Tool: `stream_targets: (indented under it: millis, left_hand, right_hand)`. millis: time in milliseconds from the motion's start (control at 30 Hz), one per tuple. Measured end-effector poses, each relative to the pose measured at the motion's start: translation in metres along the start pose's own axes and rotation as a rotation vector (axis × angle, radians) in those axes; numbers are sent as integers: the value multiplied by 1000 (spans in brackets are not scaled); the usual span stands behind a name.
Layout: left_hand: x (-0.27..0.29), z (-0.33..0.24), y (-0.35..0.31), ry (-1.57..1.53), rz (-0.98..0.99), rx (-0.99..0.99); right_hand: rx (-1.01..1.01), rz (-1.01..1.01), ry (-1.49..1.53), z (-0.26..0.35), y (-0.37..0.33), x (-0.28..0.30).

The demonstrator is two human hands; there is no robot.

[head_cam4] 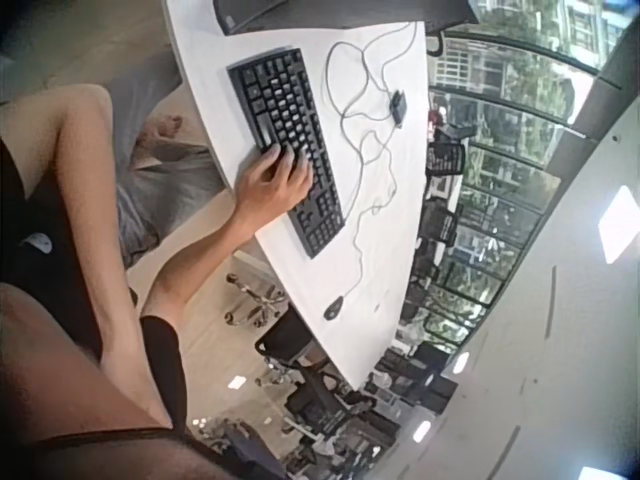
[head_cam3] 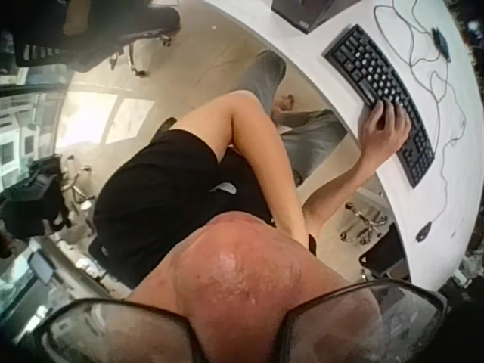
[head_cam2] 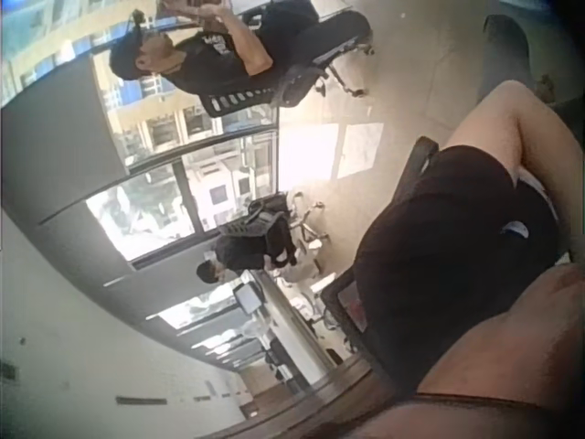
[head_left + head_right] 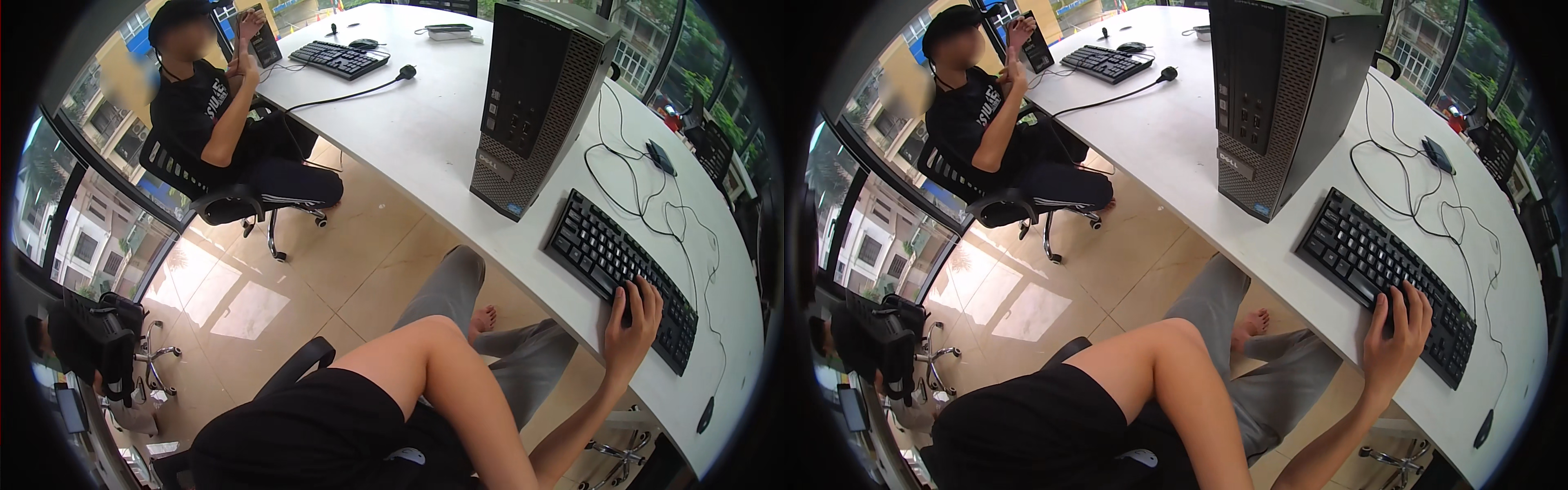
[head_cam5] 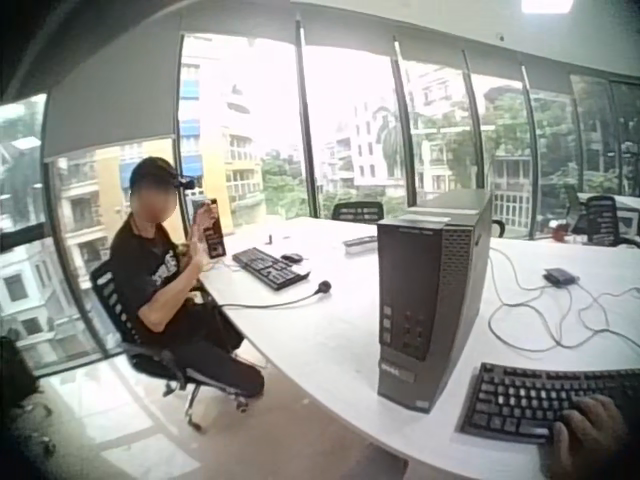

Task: Reassembling a computer tower by closing the side panel and connecting peripheral cables.

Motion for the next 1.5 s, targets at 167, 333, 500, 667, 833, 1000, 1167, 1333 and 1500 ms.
stream_targets:
  millis: [167, 333, 500, 667, 833, 1000, 1167, 1333, 1500]
  left_hand:
    - [5, 8, 4, 90, 46, -15]
    - [12, 13, 6, 151, 84, -32]
    - [17, 16, 8, 189, 106, -46]
    - [22, 15, 7, 228, 125, -42]
    - [24, 15, 8, 259, 146, -43]
    - [23, 14, 8, 274, 167, -52]
    - [21, 14, 7, 298, 191, -52]
    - [20, 16, 8, 328, 211, -57]
    - [17, 19, 5, 356, 228, -56]
  right_hand:
    - [-16, 4, -10, 3, 1, 1]
    - [-29, 13, -22, 2, 1, 2]
    - [-10, 13, 0, 5, 2, 2]
    - [-24, 8, 11, 6, 3, 2]
    - [-32, 4, -2, 5, 3, 4]
    - [-11, 6, 5, 10, 4, 5]
    - [-18, 9, -2, 8, 3, 5]
    - [-30, 6, 1, 7, 4, 6]
    - [-36, 3, 15, 7, 4, 4]
Point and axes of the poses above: each hand's wrist, its own y-axis towards the middle knuckle, its own x-axis out of the back of the hand, z = x × y, the point moved 7 cm from there along y, towards the middle knuckle, and after that the axes turned 13 degrees about -x, right-handed, at the moved point
